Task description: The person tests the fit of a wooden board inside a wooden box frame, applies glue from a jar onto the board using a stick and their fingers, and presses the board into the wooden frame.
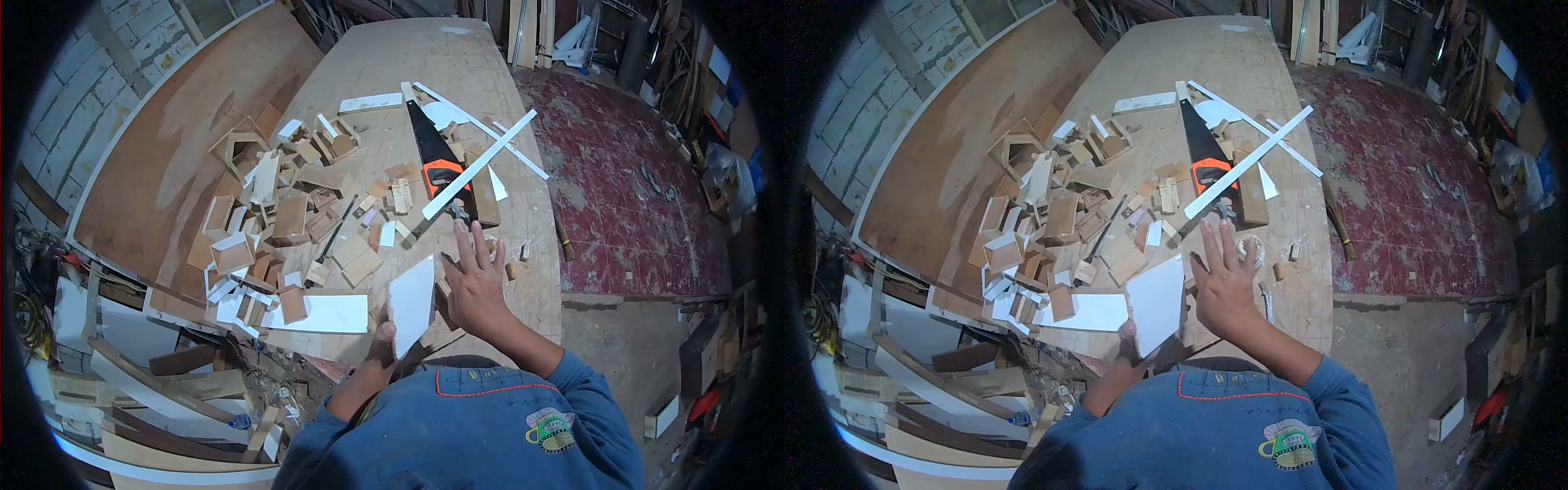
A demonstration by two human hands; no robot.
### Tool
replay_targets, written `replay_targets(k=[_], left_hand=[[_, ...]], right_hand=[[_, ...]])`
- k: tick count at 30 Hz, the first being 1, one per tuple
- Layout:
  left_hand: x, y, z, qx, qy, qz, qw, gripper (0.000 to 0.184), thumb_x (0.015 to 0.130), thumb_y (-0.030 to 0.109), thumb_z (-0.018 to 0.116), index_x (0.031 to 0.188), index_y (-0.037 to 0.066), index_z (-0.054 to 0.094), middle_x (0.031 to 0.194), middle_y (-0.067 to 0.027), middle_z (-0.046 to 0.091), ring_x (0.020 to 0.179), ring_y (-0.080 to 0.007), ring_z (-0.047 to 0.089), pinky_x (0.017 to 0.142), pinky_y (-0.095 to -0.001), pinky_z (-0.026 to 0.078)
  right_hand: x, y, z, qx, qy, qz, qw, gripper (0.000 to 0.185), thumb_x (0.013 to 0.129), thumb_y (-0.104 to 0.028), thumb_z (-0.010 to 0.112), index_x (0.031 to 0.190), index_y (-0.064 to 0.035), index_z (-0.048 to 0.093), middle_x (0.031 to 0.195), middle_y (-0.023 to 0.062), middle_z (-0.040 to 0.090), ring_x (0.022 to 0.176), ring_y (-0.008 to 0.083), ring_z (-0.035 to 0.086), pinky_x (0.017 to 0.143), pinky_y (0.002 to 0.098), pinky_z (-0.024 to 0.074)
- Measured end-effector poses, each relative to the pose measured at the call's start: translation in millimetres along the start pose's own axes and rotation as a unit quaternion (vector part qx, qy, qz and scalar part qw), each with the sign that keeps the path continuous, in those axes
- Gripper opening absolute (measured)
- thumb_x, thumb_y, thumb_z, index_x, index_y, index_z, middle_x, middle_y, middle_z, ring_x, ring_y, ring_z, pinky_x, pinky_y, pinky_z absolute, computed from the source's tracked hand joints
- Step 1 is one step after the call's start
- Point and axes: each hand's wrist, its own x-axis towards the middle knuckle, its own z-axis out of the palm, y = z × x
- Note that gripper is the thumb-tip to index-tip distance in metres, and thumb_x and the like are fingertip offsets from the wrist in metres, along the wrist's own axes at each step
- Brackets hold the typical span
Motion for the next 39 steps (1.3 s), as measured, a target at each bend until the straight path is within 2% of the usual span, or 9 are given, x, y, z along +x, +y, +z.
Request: replay_targets(k=[6, 13, 16, 20, 22, 27, 29, 34, 39], left_hand=[[-4.5, -10.6, -10.7, -0.044, 0.039, -0.048, 0.997, 0.094, 0.061, 0.045, 0.074, 0.136, 0.003, 0.036, 0.119, -0.0083, 0.051, 0.107, -0.0207, 0.051, 0.090, -0.0316, 0.042], [6.2, -0.8, 11.5, 0.030, 0.071, 0.009, 0.997, 0.094, 0.061, 0.044, 0.074, 0.135, 0.002, 0.036, 0.117, -0.0079, 0.052, 0.104, -0.0185, 0.053, 0.085, -0.0293, 0.044], [13.3, 13.0, 29.9, 0.038, 0.087, 0.068, 0.993, 0.096, 0.061, 0.045, 0.074, 0.137, 0.001, 0.034, 0.128, -0.0120, 0.046, 0.116, -0.0231, 0.048, 0.093, -0.0342, 0.042], [19.8, 12.4, 33.3, 0.112, 0.117, 0.154, 0.975, 0.099, 0.062, 0.047, 0.075, 0.138, 0.001, 0.032, 0.134, -0.0144, 0.039, 0.122, -0.0261, 0.043, 0.100, -0.0389, 0.037], [22.0, 12.3, 34.5, 0.134, 0.124, 0.165, 0.969, 0.099, 0.062, 0.047, 0.075, 0.138, 0.001, 0.032, 0.135, -0.0139, 0.037, 0.121, -0.0264, 0.043, 0.101, -0.0399, 0.036], [23.4, 15.1, 25.8, 0.290, 0.180, 0.178, 0.923, 0.096, 0.058, 0.038, 0.079, 0.136, 0.004, 0.036, 0.135, -0.0147, 0.034, 0.120, -0.0296, 0.042, 0.101, -0.0432, 0.034], [26.1, 15.9, 19.7, 0.477, 0.207, 0.265, 0.812, 0.094, 0.050, 0.027, 0.081, 0.133, 0.007, 0.041, 0.132, -0.0171, 0.033, 0.120, -0.0324, 0.039, 0.099, -0.0435, 0.036], [31.2, 33.4, 23.4, 0.561, 0.222, 0.311, 0.734, 0.093, 0.042, 0.023, 0.082, 0.127, 0.012, 0.048, 0.128, -0.0195, 0.034, 0.120, -0.0371, 0.037, 0.098, -0.0470, 0.036], [30.6, 42.6, 26.1, 0.631, 0.217, 0.289, 0.687, 0.091, 0.042, 0.020, 0.082, 0.126, 0.014, 0.048, 0.130, -0.0197, 0.033, 0.119, -0.0379, 0.037, 0.099, -0.0479, 0.036]], right_hand=[[-6.0, -4.8, -4.3, 0.129, -0.049, -0.004, 0.990, 0.070, 0.061, 0.000, 0.057, 0.130, -0.0041, 0.047, 0.148, 0.0270, 0.013, 0.137, 0.0478, 0.008, 0.105, 0.0627, 0.0114], [-16.2, 2.9, 23.0, 0.355, -0.036, 0.011, 0.934, 0.071, 0.063, 0.003, 0.052, 0.133, -0.0032, 0.044, 0.150, 0.0258, 0.007, 0.139, 0.0424, 0.009, 0.108, 0.0473, 0.0200], [-12.3, 2.8, 6.6, 0.731, -0.115, 0.181, 0.648, 0.077, 0.061, 0.009, 0.045, 0.136, -0.0075, 0.043, 0.155, 0.0145, 0.000, 0.143, 0.0264, 0.005, 0.110, 0.0314, 0.0197], [-16.6, -0.8, 2.9, 0.713, -0.117, 0.111, 0.682, 0.079, 0.061, 0.007, 0.047, 0.138, -0.0118, 0.043, 0.154, 0.0165, -0.002, 0.143, 0.0289, 0.002, 0.111, 0.0342, 0.0155], [-15.6, -4.9, -2.0, 0.619, -0.118, 0.044, 0.775, 0.082, 0.060, 0.006, 0.048, 0.139, -0.0151, 0.040, 0.154, 0.0182, -0.002, 0.143, 0.0305, -0.001, 0.112, 0.0379, 0.0122], [-23.0, -9.0, 6.1, 0.647, -0.100, 0.004, 0.756, 0.086, 0.060, 0.004, 0.051, 0.142, -0.0155, 0.036, 0.154, 0.0189, -0.002, 0.143, 0.0312, -0.002, 0.113, 0.0397, 0.0089], [-23.7, -9.3, 4.4, 0.667, -0.098, 0.002, 0.739, 0.087, 0.060, 0.004, 0.052, 0.143, -0.0150, 0.034, 0.154, 0.0182, -0.002, 0.143, 0.0301, -0.002, 0.113, 0.0385, 0.0090], [-24.2, -4.6, 4.4, 0.755, -0.120, 0.104, 0.636, 0.087, 0.057, 0.012, 0.051, 0.141, -0.0082, 0.036, 0.154, 0.0137, 0.004, 0.143, 0.0247, 0.001, 0.113, 0.0343, 0.0131], [-26.2, -0.3, 0.8, 0.686, -0.126, 0.149, 0.700, 0.083, 0.056, 0.013, 0.050, 0.136, -0.0087, 0.043, 0.153, 0.0108, 0.013, 0.142, 0.0241, 0.008, 0.113, 0.0371, 0.0154]])
